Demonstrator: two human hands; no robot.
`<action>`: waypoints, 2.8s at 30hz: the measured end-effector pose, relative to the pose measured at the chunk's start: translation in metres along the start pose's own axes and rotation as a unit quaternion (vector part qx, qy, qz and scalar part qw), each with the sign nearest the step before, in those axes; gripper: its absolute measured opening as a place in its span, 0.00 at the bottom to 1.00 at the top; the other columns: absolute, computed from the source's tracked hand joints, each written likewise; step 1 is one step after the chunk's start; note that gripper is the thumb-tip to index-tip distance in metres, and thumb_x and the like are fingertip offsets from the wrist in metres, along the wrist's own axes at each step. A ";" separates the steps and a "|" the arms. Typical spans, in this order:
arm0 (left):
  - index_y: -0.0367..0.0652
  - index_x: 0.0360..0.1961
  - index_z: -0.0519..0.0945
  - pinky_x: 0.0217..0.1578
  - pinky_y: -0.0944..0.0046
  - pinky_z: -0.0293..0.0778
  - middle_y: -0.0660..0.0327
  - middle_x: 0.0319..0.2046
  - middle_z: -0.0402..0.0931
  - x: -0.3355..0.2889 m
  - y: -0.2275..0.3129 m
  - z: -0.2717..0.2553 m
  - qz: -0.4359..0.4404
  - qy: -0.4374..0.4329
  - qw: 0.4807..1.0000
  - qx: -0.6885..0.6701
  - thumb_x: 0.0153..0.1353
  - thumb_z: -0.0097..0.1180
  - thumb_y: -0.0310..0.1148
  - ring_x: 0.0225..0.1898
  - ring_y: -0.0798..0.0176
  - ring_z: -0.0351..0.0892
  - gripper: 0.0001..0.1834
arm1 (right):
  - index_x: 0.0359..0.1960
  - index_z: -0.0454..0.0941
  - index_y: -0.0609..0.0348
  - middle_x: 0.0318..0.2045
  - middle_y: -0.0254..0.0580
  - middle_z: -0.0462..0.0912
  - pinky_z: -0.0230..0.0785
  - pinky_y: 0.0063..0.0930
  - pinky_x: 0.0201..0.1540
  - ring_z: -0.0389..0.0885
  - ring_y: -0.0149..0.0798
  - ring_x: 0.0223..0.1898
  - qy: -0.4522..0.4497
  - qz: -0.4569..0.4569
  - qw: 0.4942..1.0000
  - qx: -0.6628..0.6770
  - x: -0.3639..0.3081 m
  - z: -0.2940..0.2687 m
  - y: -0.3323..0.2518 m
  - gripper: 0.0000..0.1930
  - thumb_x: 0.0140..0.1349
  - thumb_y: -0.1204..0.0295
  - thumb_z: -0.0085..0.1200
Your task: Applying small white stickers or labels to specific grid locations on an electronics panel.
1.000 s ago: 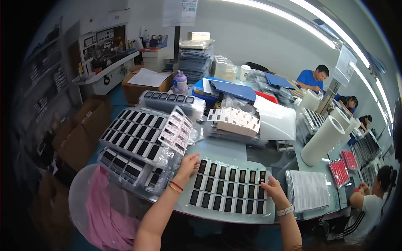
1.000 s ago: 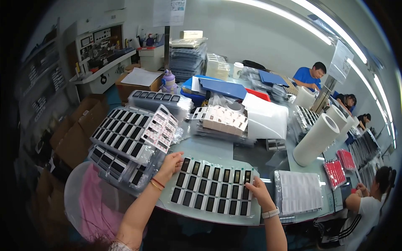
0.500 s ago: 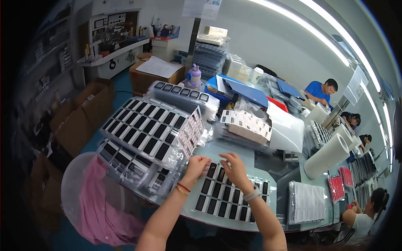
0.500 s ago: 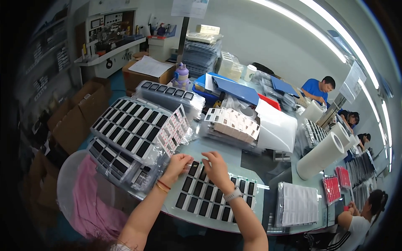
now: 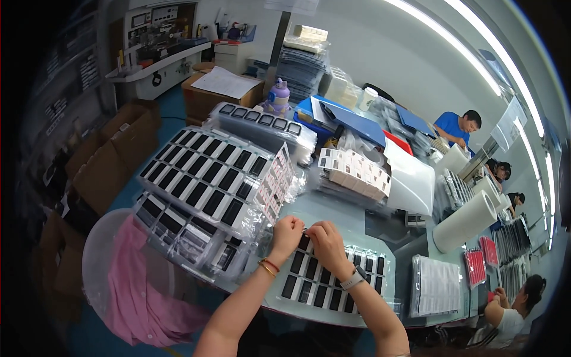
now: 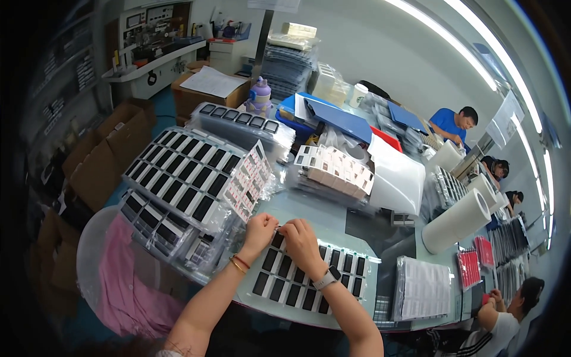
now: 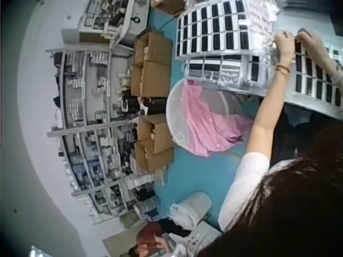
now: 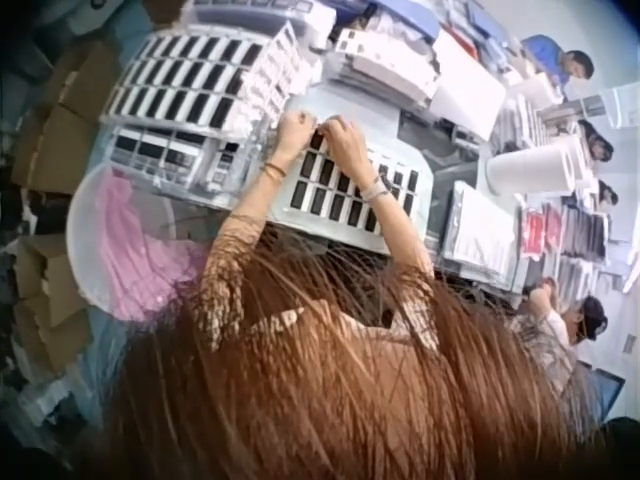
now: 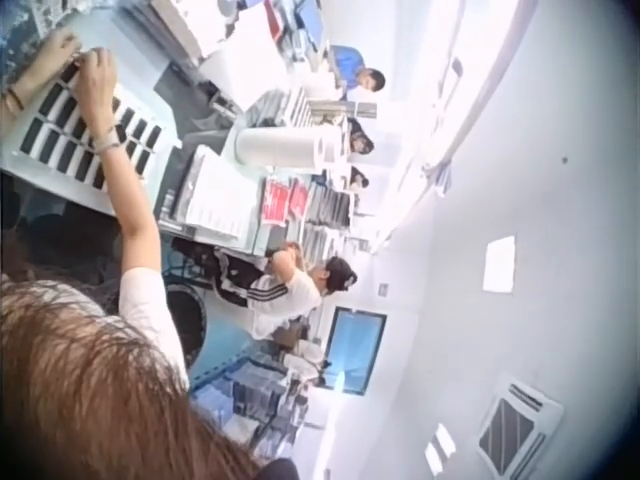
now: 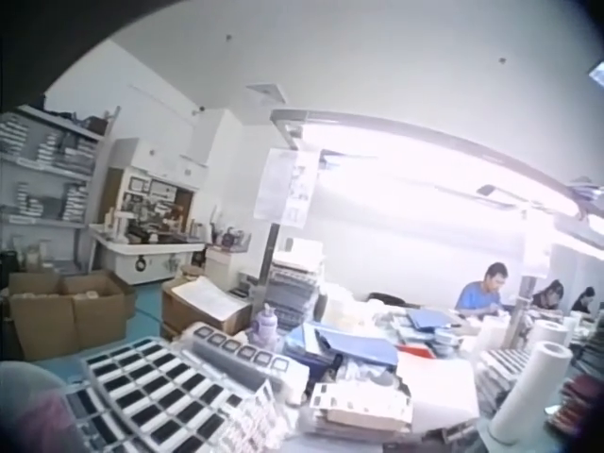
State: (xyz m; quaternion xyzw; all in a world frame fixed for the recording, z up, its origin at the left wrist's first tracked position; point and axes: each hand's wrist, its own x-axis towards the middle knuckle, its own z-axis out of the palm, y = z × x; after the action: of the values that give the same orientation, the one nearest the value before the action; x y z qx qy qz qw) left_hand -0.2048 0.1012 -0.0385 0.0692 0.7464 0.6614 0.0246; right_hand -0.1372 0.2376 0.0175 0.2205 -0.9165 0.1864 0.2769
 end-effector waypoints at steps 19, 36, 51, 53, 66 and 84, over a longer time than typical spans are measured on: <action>0.60 0.70 0.72 0.68 0.38 0.56 0.57 0.51 0.84 -0.041 0.032 -0.036 0.226 -0.109 0.880 0.403 0.71 0.47 0.32 0.69 0.51 0.68 0.26 | 0.35 0.74 0.63 0.38 0.50 0.75 0.74 0.39 0.45 0.77 0.52 0.43 -0.046 -0.003 0.999 0.015 -0.039 -0.020 -0.013 0.06 0.57 0.82 0.58; 0.59 0.69 0.73 0.72 0.42 0.52 0.56 0.54 0.82 -0.043 0.031 -0.031 0.236 -0.086 0.876 0.411 0.71 0.47 0.30 0.69 0.48 0.68 0.26 | 0.42 0.74 0.64 0.58 0.54 0.81 0.70 0.45 0.67 0.77 0.51 0.64 -0.115 -0.009 0.993 0.005 -0.101 -0.065 -0.030 0.07 0.62 0.79 0.54; 0.47 0.66 0.74 0.69 0.44 0.58 0.47 0.49 0.82 -0.058 0.038 -0.049 0.266 -0.045 0.925 0.269 0.69 0.47 0.28 0.66 0.44 0.70 0.24 | 0.53 0.78 0.56 0.52 0.40 0.81 0.67 0.44 0.60 0.81 0.43 0.50 -0.059 0.005 0.996 -0.062 -0.086 -0.077 -0.066 0.20 0.57 0.79 0.60; 0.42 0.56 0.79 0.59 0.51 0.72 0.48 0.45 0.83 -0.090 0.053 -0.044 0.268 -0.025 0.937 0.223 0.64 0.54 0.27 0.57 0.44 0.78 0.19 | 0.55 0.77 0.56 0.53 0.40 0.79 0.65 0.44 0.61 0.79 0.42 0.50 -0.051 0.013 0.995 -0.083 -0.073 -0.074 -0.061 0.22 0.56 0.78 0.59; 0.36 0.59 0.76 0.68 0.43 0.61 0.51 0.60 0.75 -0.160 0.050 -0.020 0.340 -0.159 0.822 0.428 0.65 0.58 0.40 0.66 0.48 0.69 0.26 | 0.52 0.81 0.60 0.48 0.46 0.86 0.79 0.36 0.51 0.85 0.46 0.47 -0.035 0.000 0.999 -0.016 -0.078 -0.054 -0.061 0.23 0.51 0.80 0.58; 0.44 0.63 0.75 0.73 0.35 0.45 0.52 0.63 0.74 -0.134 0.048 0.087 0.397 -0.251 0.813 0.343 0.67 0.53 0.49 0.72 0.48 0.62 0.28 | 0.37 0.80 0.59 0.37 0.41 0.80 0.75 0.37 0.46 0.80 0.44 0.42 -0.111 0.030 0.991 -0.067 -0.055 -0.083 0.043 0.07 0.56 0.76 0.60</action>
State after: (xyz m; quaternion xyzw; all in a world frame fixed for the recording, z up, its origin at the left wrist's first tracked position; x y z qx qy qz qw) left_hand -0.0574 0.1746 -0.0089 0.5273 0.8005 0.2739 -0.0787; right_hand -0.0827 0.3285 0.0396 0.1932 -0.9581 0.1071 0.1821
